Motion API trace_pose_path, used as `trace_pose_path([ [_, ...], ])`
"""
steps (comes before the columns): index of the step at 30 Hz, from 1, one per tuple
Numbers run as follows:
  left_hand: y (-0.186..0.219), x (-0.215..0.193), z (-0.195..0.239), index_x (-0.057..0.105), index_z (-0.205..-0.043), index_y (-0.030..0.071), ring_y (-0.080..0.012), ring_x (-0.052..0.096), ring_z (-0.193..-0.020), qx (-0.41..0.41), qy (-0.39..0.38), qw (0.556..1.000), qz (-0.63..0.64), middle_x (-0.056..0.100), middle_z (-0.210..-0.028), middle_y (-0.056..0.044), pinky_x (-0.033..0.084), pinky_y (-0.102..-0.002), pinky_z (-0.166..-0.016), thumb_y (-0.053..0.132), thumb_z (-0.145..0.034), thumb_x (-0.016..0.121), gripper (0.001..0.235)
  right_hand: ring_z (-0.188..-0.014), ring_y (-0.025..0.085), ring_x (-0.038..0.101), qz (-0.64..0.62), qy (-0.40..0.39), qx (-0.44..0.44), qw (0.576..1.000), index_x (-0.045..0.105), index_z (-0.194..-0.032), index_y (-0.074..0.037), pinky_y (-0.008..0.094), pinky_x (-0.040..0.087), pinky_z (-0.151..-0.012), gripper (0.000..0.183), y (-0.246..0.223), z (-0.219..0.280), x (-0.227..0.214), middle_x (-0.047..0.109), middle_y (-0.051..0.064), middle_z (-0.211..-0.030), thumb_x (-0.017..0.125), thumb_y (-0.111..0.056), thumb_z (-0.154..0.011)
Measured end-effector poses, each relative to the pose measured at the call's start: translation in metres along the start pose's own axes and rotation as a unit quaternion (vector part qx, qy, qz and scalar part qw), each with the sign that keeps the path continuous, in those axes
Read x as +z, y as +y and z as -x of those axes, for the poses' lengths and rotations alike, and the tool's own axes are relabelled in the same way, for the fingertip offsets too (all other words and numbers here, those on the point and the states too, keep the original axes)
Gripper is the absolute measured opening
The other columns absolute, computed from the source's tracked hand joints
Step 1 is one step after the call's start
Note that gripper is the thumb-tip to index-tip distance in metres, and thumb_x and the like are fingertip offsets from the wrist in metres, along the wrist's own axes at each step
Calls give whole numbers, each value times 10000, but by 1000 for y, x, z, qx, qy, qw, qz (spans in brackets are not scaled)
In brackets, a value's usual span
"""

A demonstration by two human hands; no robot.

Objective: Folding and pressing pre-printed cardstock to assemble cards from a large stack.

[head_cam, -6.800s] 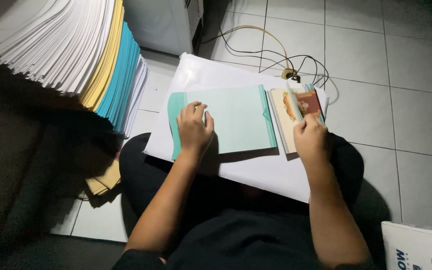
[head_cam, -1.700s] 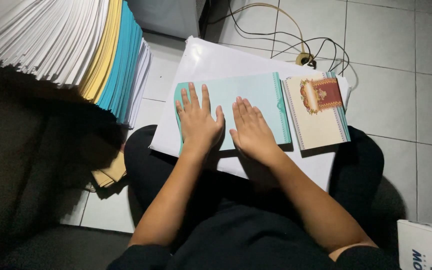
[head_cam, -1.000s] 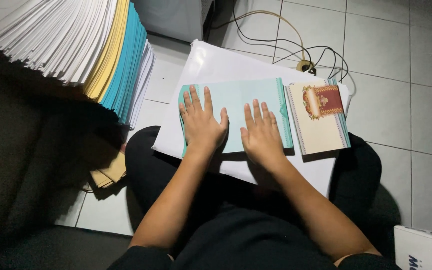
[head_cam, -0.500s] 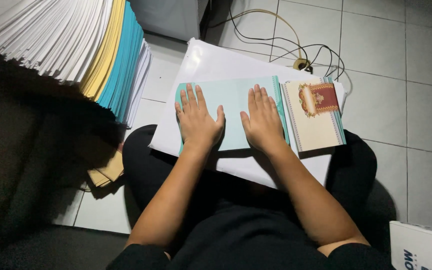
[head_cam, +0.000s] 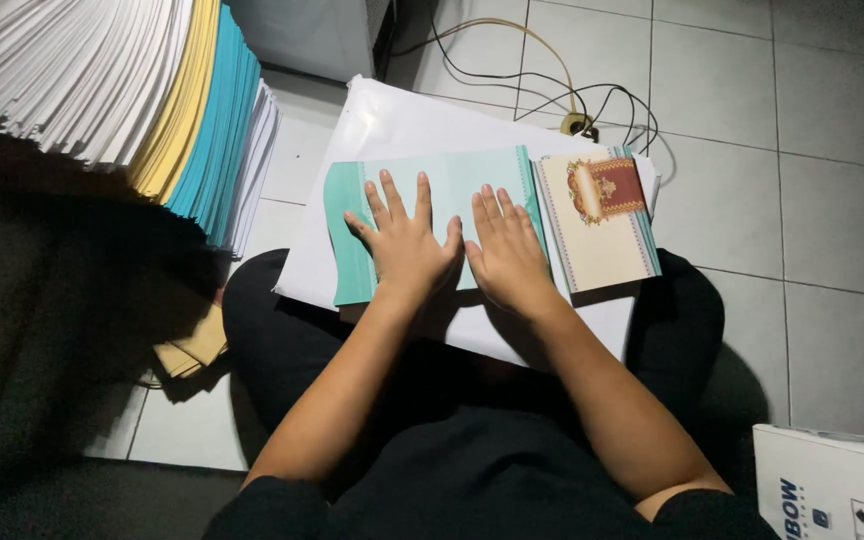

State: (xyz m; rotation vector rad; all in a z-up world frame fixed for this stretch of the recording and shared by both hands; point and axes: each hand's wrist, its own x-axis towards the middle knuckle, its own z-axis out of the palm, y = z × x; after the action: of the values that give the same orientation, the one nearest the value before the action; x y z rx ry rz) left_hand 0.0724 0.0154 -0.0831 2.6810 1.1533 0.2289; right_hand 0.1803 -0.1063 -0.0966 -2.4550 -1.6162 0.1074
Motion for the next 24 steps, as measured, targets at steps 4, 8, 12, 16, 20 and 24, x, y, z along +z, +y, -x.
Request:
trace_pose_path([
  [4,-5,11,-1,339,-1605,221,-528,113,-1528,1,3,1000,-8,220,-1637,-319,2,-834,-1057,596,-968,399,742,-1551,387,167,3,-11,-11,1000,241,-1615,-35,531,101,-1239,659,9,-32,5,213,215,-1677,338,-383,-1064],
  [8,-12,9,-5,336,-1599,282,-551,111,-1519,57,-12,998,-6,210,-1634,-327,43,-874,-1016,605,-960,404,719,-1546,394,188,-11,19,-9,1000,283,-1594,11,527,98,-1236,648,19,-66,8,261,247,-1654,335,-363,-1067],
  [12,-18,14,-12,303,-1602,327,-502,158,-1532,129,-36,991,-20,238,-1651,-264,81,-875,-1028,541,-983,374,659,-1542,389,208,0,36,-20,999,305,-1582,27,521,127,-1233,628,14,-67,-1,285,256,-1642,340,-344,-1076],
  [16,-9,23,-30,304,-1603,349,-500,150,-1531,104,-42,993,-38,238,-1667,-218,80,-891,-1008,482,-998,366,623,-1538,385,228,0,39,-32,999,312,-1577,34,504,149,-1231,615,10,-47,3,281,260,-1642,323,-331,-1082],
  [20,-1,10,-39,270,-1614,379,-510,97,-1534,49,-69,996,-22,222,-1673,-210,58,-886,-1012,500,-1022,319,606,-1517,391,278,32,62,-53,996,350,-1568,19,498,188,-1219,617,-2,-11,2,313,247,-1634,365,-328,-1058],
  [24,-3,12,-47,273,-1605,390,-513,147,-1525,50,-57,997,-23,277,-1641,-222,128,-863,-1037,554,-1022,308,607,-1528,389,250,31,12,-32,999,314,-1593,-21,506,150,-1225,663,-3,2,0,282,230,-1654,334,-397,-1047],
])
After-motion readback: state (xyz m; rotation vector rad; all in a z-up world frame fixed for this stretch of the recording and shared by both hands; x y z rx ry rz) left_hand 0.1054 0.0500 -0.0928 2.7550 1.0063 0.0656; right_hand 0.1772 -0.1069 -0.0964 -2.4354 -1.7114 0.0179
